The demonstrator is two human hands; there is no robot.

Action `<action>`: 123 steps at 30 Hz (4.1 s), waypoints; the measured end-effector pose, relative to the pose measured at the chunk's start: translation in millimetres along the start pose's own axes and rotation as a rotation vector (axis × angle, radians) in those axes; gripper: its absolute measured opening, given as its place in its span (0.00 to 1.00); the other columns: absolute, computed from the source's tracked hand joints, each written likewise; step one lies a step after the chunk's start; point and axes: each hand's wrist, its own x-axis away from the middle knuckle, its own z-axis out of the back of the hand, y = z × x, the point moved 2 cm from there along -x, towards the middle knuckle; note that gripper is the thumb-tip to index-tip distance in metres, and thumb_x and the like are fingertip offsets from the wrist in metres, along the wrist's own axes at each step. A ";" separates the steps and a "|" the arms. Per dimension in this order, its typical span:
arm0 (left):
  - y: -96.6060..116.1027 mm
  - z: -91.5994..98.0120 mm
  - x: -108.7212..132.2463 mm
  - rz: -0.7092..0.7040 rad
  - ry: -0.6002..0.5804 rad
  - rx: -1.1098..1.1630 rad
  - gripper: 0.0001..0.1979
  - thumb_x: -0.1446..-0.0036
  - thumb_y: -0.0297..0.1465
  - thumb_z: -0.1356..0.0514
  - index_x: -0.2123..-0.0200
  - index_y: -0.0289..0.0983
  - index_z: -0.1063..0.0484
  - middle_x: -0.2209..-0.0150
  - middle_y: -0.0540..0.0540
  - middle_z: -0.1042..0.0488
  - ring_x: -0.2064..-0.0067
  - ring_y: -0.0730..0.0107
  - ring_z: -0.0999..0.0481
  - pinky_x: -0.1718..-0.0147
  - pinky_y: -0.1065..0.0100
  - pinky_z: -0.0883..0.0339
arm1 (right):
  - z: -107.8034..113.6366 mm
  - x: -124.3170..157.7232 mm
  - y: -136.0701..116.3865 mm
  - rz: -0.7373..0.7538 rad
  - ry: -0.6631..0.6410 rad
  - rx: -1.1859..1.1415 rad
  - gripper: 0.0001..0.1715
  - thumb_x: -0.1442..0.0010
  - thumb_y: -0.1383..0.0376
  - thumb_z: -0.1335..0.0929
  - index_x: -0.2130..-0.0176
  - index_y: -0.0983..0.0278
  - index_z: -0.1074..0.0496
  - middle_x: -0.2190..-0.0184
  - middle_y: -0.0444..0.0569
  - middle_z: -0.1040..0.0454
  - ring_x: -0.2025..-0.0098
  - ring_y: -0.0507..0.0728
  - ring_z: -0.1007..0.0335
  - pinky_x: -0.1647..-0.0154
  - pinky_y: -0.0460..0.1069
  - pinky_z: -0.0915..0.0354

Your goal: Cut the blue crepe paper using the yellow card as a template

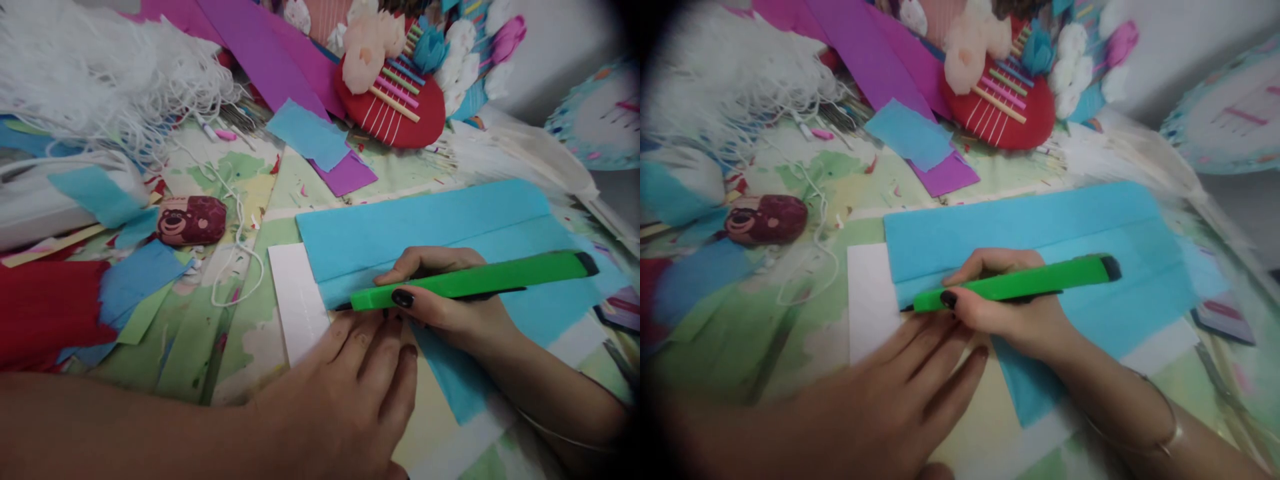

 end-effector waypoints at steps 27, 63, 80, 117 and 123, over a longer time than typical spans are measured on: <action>1.6 1.2 2.4 0.015 0.030 -0.004 0.35 0.38 0.48 0.48 0.39 0.24 0.37 0.39 0.28 0.35 0.39 0.37 0.34 0.45 0.49 0.41 | 5.0 0.3 1.9 0.012 0.012 0.010 0.04 0.49 0.65 0.27 0.73 0.63 0.23 0.81 0.42 0.27 0.81 0.47 0.37 0.83 0.42 0.43; 0.1 -0.2 1.8 0.026 0.019 0.017 0.35 0.38 0.48 0.48 0.39 0.25 0.37 0.39 0.29 0.35 0.39 0.39 0.34 0.43 0.49 0.44 | 8.9 1.4 7.3 -0.033 -0.020 -0.064 0.12 0.46 0.57 0.26 0.71 0.63 0.23 0.80 0.44 0.27 0.79 0.50 0.33 0.80 0.44 0.37; -0.1 2.4 0.9 0.028 0.026 0.056 0.34 0.38 0.47 0.48 0.40 0.25 0.36 0.40 0.29 0.33 0.40 0.40 0.34 0.41 0.49 0.49 | 11.5 -0.7 5.1 -0.022 -0.004 0.030 0.09 0.47 0.59 0.27 0.72 0.62 0.23 0.79 0.45 0.25 0.77 0.51 0.31 0.80 0.44 0.37; 1.1 2.2 1.5 0.020 0.016 0.043 0.33 0.37 0.46 0.48 0.40 0.25 0.36 0.40 0.30 0.33 0.40 0.40 0.34 0.43 0.49 0.45 | 16.1 0.8 13.9 0.007 -0.016 -0.079 0.10 0.45 0.57 0.26 0.71 0.61 0.23 0.78 0.44 0.23 0.77 0.51 0.30 0.78 0.45 0.35; 0.6 1.9 3.5 0.022 0.020 0.050 0.33 0.37 0.47 0.48 0.40 0.25 0.36 0.41 0.30 0.33 0.40 0.40 0.33 0.42 0.49 0.46 | 16.5 0.5 13.8 0.015 0.003 -0.042 0.10 0.45 0.57 0.26 0.71 0.62 0.22 0.79 0.45 0.24 0.78 0.51 0.31 0.78 0.45 0.35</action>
